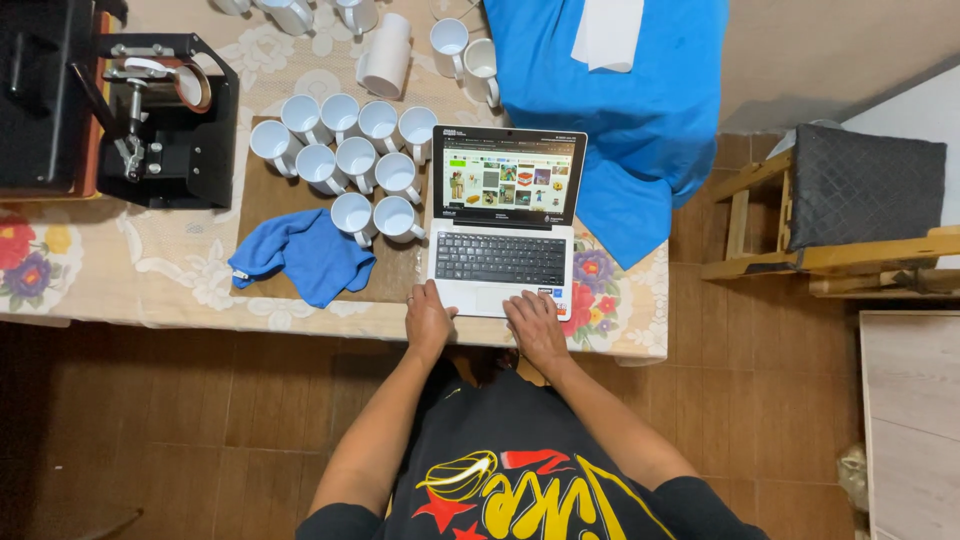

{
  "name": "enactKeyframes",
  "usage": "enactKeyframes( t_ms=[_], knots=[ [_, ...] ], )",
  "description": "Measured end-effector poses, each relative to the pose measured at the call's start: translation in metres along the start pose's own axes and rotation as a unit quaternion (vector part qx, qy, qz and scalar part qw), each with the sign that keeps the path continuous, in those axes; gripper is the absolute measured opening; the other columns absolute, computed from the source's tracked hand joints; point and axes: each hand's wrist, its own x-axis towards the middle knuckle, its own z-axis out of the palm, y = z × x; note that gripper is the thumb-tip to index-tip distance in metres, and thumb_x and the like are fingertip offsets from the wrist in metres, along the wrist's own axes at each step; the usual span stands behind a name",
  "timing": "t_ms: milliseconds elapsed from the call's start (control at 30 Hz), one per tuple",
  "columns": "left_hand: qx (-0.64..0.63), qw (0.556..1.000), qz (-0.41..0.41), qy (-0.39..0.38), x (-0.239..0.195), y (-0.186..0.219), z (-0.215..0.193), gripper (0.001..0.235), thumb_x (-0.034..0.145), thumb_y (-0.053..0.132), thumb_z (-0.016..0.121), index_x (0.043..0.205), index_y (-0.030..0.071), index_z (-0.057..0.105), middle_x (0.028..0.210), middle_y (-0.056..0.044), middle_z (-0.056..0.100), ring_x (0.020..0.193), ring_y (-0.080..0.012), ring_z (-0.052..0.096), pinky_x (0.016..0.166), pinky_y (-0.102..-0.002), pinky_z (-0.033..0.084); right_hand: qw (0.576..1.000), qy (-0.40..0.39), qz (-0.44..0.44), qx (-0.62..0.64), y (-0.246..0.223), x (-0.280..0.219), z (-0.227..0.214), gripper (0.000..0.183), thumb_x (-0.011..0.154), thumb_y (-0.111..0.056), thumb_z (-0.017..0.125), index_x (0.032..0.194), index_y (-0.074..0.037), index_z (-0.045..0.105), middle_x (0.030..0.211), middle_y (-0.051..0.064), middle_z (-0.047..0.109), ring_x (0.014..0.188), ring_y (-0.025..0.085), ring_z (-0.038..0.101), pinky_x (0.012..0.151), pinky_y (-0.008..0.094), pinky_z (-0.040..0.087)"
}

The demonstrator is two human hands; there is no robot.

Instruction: The person operates a laptop to select a design, then wipes a mug with a blue cloth and places it into a mug press machine. They later return to the laptop to browse more images.

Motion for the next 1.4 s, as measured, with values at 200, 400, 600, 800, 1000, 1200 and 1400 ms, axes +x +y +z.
enactKeyframes(
  t_ms=[200, 400, 600, 800, 1000, 1200, 1400],
  knots=[
    [0.001, 1.0, -0.006, 0.001, 0.002, 0.0, 0.004, 0.081, 0.093, 0.028, 0.093, 0.154, -0.004, 0.05, 0.139, -0.023, 0.059, 0.129, -0.0524, 0.066, 0.105, -0.059, 0.064, 1.0, 0.025, -0.013, 0.009, 0.002, -0.004, 0.007, 0.043, 0.106, -0.028, 0.074, 0.146, -0.016, 0.064, 0.139, 0.011, 0.071, 0.141, 0.037, 0.063, 0.124, 0.06, 0.042],
    [-0.001, 1.0, -0.012, 0.003, 0.002, 0.003, 0.004, 0.081, 0.093, 0.028, 0.093, 0.154, -0.005, 0.049, 0.137, -0.024, 0.059, 0.125, -0.0528, 0.068, 0.103, -0.059, 0.065, 1.0, 0.02, -0.008, 0.009, 0.0, -0.011, 0.003, 0.04, 0.108, -0.028, 0.069, 0.146, -0.016, 0.064, 0.143, 0.012, 0.071, 0.142, 0.036, 0.062, 0.124, 0.059, 0.041],
    [-0.001, 1.0, -0.01, -0.003, 0.0, 0.007, -0.003, 0.082, 0.093, 0.029, 0.093, 0.153, -0.004, 0.049, 0.136, -0.022, 0.059, 0.123, -0.0524, 0.069, 0.102, -0.058, 0.066, 0.999, 0.03, -0.001, 0.018, -0.005, -0.01, -0.002, 0.035, 0.111, -0.028, 0.064, 0.144, -0.019, 0.066, 0.142, 0.01, 0.072, 0.14, 0.036, 0.063, 0.123, 0.059, 0.042],
    [0.003, 1.0, -0.003, -0.008, 0.005, 0.004, -0.009, 0.082, 0.091, 0.033, 0.094, 0.152, -0.001, 0.05, 0.133, -0.021, 0.059, 0.123, -0.0515, 0.069, 0.102, -0.058, 0.066, 0.999, 0.042, 0.005, 0.006, -0.01, -0.004, -0.01, 0.031, 0.113, -0.027, 0.061, 0.142, -0.018, 0.069, 0.141, 0.01, 0.072, 0.137, 0.035, 0.065, 0.122, 0.058, 0.043],
    [0.012, 0.999, 0.017, -0.031, 0.014, -0.003, -0.014, 0.082, 0.089, 0.037, 0.095, 0.148, 0.001, 0.051, 0.131, -0.02, 0.06, 0.124, -0.0516, 0.069, 0.104, -0.058, 0.066, 0.999, 0.028, 0.019, -0.014, -0.014, -0.001, -0.009, 0.029, 0.113, -0.024, 0.061, 0.14, -0.018, 0.069, 0.14, 0.01, 0.075, 0.135, 0.033, 0.066, 0.122, 0.058, 0.043],
    [0.031, 0.998, 0.026, -0.055, 0.02, -0.006, -0.018, 0.084, 0.087, 0.042, 0.097, 0.146, 0.004, 0.051, 0.131, -0.017, 0.06, 0.125, -0.0489, 0.069, 0.104, -0.057, 0.066, 0.999, 0.004, 0.037, -0.025, -0.017, -0.003, -0.008, 0.027, 0.112, -0.026, 0.064, 0.137, -0.022, 0.07, 0.138, 0.006, 0.078, 0.134, 0.029, 0.069, 0.123, 0.058, 0.043],
    [0.04, 0.996, 0.047, -0.058, 0.02, -0.012, -0.016, 0.09, 0.085, 0.045, 0.096, 0.149, 0.002, 0.049, 0.129, -0.018, 0.06, 0.123, -0.0498, 0.071, 0.101, -0.059, 0.066, 0.998, 0.049, 0.023, -0.022, -0.019, -0.004, -0.008, 0.029, 0.107, -0.023, 0.067, 0.135, -0.018, 0.069, 0.138, 0.008, 0.077, 0.128, 0.031, 0.07, 0.12, 0.058, 0.047]
  ],
)
